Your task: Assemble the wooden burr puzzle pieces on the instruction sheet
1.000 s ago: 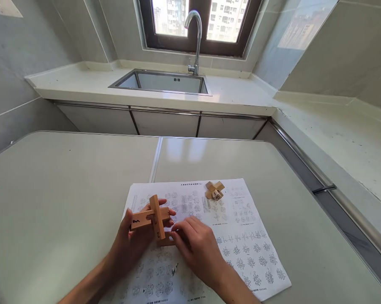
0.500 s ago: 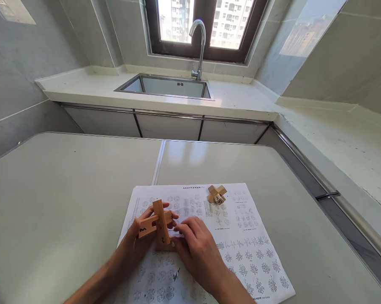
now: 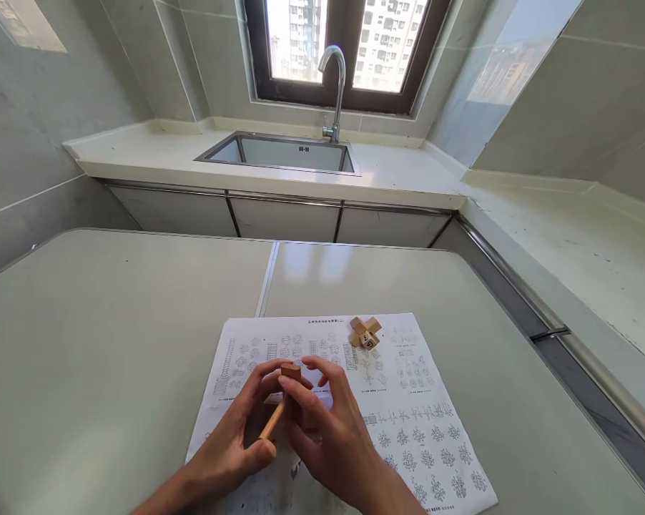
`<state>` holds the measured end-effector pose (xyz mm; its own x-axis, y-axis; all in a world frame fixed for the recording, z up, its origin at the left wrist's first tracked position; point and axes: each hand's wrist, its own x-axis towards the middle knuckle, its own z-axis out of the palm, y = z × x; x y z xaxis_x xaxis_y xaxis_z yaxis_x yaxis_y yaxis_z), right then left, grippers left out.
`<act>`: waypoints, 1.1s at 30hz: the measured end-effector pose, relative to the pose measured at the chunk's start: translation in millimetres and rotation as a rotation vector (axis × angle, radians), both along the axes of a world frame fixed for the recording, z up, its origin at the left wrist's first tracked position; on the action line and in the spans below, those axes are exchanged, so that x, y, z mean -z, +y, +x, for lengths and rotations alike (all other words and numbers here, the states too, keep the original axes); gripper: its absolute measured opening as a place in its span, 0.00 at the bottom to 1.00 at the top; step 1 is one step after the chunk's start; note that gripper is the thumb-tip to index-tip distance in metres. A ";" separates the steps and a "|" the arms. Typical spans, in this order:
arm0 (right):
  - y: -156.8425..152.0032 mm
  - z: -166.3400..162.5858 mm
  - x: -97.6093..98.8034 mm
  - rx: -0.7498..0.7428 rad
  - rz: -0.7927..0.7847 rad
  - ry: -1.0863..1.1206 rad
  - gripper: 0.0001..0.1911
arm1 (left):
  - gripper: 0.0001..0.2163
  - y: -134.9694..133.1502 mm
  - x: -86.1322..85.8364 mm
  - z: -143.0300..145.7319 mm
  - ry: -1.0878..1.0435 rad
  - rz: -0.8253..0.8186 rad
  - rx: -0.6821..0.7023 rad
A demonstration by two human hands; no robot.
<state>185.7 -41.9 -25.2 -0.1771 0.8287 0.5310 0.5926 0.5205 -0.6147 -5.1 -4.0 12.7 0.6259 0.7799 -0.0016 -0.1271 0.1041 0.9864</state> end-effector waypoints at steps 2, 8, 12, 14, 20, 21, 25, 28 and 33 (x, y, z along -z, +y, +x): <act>2.1 -0.1 -1.3 -0.021 0.006 -0.001 0.33 | 0.36 -1.1 -2.4 1.7 -0.015 0.033 0.019; 5.3 -2.1 -6.7 -0.070 0.041 0.027 0.35 | 0.36 -1.8 -1.0 3.1 -0.022 0.060 -0.003; 5.5 -2.6 -8.0 -0.059 0.035 0.055 0.35 | 0.36 -2.0 3.3 1.7 -0.027 0.053 -0.021; 6.0 -2.7 -8.8 -0.059 0.032 0.064 0.35 | 0.35 -2.4 4.6 1.3 -0.029 0.067 -0.040; 7.0 -5.0 -11.9 -0.068 0.003 0.117 0.35 | 0.36 -6.4 8.3 1.1 -0.059 0.060 -0.054; 6.9 -5.4 -12.1 -0.068 -0.008 0.129 0.35 | 0.38 -7.2 9.6 1.1 -0.060 0.058 -0.058; 5.7 -6.2 -9.8 -0.047 -0.054 0.188 0.32 | 0.39 -8.0 14.7 1.5 -0.023 0.114 -0.103; 4.4 -5.6 -6.1 -0.054 -0.089 0.238 0.31 | 0.39 -7.1 15.0 2.1 -0.003 0.134 -0.087; 3.6 -1.4 -1.9 -0.011 -0.033 0.233 0.33 | 0.36 -7.0 9.8 0.5 0.085 0.244 -0.112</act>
